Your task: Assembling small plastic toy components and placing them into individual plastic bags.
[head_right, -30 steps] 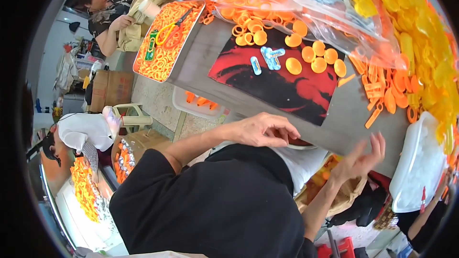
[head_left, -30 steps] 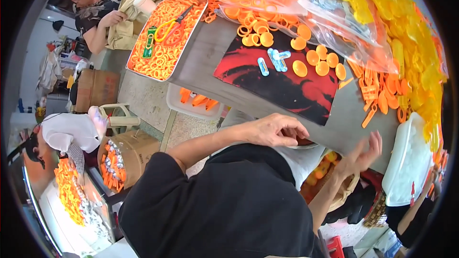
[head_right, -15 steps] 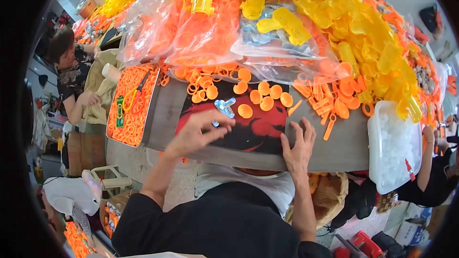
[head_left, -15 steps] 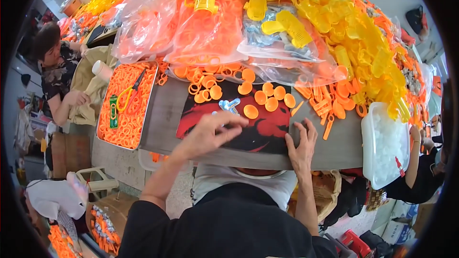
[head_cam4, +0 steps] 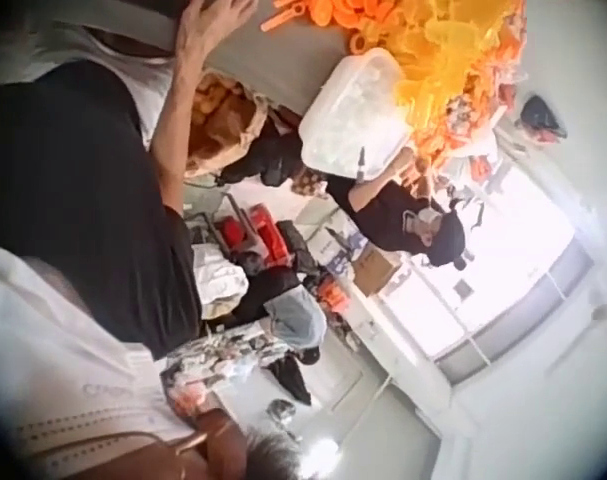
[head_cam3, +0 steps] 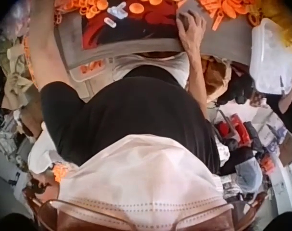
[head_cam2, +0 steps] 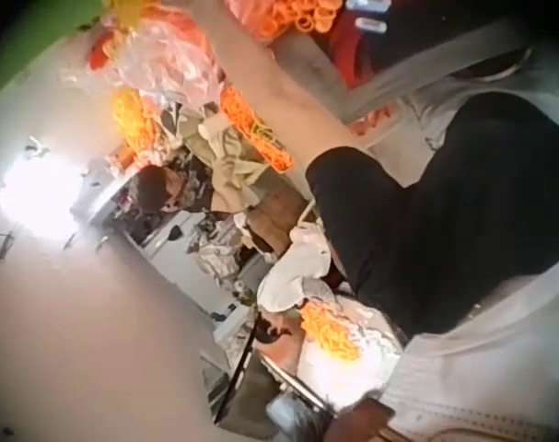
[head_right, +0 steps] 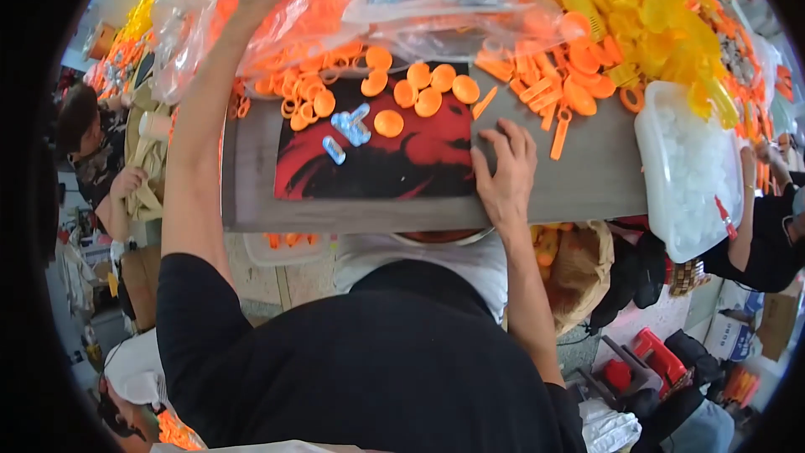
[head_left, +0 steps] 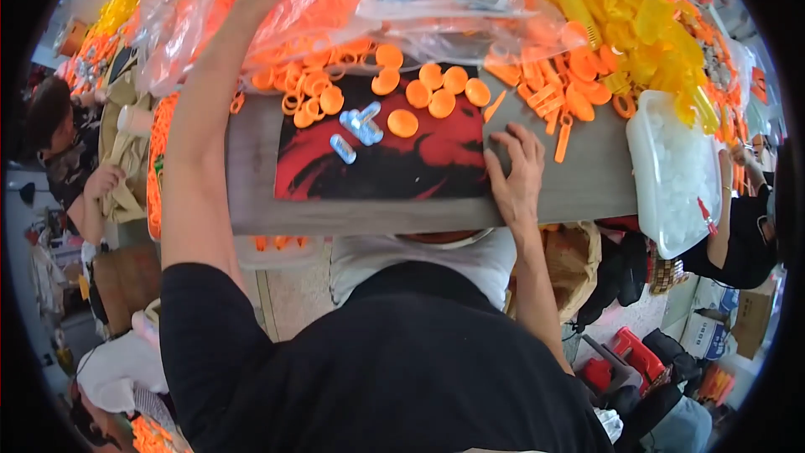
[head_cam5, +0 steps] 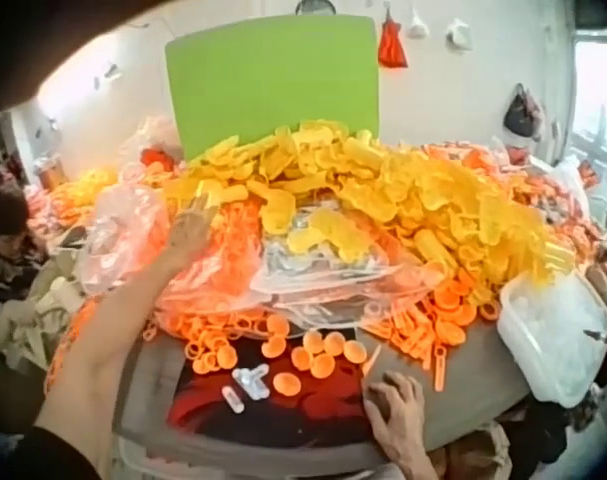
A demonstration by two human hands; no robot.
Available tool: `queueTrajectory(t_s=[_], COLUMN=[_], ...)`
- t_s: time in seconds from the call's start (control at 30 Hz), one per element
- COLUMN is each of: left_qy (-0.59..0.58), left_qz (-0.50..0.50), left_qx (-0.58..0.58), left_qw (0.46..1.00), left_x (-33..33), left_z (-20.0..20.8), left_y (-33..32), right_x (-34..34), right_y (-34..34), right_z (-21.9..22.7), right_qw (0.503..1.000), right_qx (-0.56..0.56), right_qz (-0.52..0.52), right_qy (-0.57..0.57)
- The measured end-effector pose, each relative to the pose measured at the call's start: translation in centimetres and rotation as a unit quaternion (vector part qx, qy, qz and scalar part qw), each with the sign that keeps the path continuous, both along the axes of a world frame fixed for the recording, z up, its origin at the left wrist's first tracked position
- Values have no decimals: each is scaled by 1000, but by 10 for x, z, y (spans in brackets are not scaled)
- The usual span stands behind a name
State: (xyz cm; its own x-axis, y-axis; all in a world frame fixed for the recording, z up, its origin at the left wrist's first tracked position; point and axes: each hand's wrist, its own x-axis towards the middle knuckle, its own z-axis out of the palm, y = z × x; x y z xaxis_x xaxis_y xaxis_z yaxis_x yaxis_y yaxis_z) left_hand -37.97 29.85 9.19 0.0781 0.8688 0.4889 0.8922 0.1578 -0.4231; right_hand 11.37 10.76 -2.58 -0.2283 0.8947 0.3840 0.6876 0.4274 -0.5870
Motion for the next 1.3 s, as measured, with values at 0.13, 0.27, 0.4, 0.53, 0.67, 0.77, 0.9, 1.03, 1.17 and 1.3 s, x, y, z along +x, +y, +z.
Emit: queueTrajectory(t_s=[0.13,0.27,0.4,0.53,0.67,0.77,0.9,1.03,1.17,1.3], left_qy=[-128,-237,-577,-780,-805,-805,-828,-818,-829,-853], left_qz=[-52,-83,-138,-164,-141,-140,-131,-126,-130,-77], left_qx=[100,228,146,22,-40,-53,-64,-97,-125,-172], left_qw=[985,941,791,603,575,574,541,552,530,486], left_x=[-11,4,110,135,148,153,155,148,133,159], left_z=[28,66,62,22,16,18,13,5,-13,-37], left_y=[-18,-62,-140,-168,-183,-187,-193,-216,-262,-308], right_x=[-1,-1,5,4,5,6,6,5,9,5], right_y=[2,-3,-7,-12,-13,-14,-14,-12,-10,-21], right_z=[-5,-4,-7,-4,-6,-8,-14,-7,-9,14], right_qw=[1000,1000,1000,1000,1000,1000,1000,1000,999,981], right_qx=[-13,-19,-25,-19,-7,-1,7,4,21,-24], right_qz=[-6,-2,1,17,23,18,13,21,22,65], right_qy=[9,18,10,15,12,5,-8,-4,-14,179])
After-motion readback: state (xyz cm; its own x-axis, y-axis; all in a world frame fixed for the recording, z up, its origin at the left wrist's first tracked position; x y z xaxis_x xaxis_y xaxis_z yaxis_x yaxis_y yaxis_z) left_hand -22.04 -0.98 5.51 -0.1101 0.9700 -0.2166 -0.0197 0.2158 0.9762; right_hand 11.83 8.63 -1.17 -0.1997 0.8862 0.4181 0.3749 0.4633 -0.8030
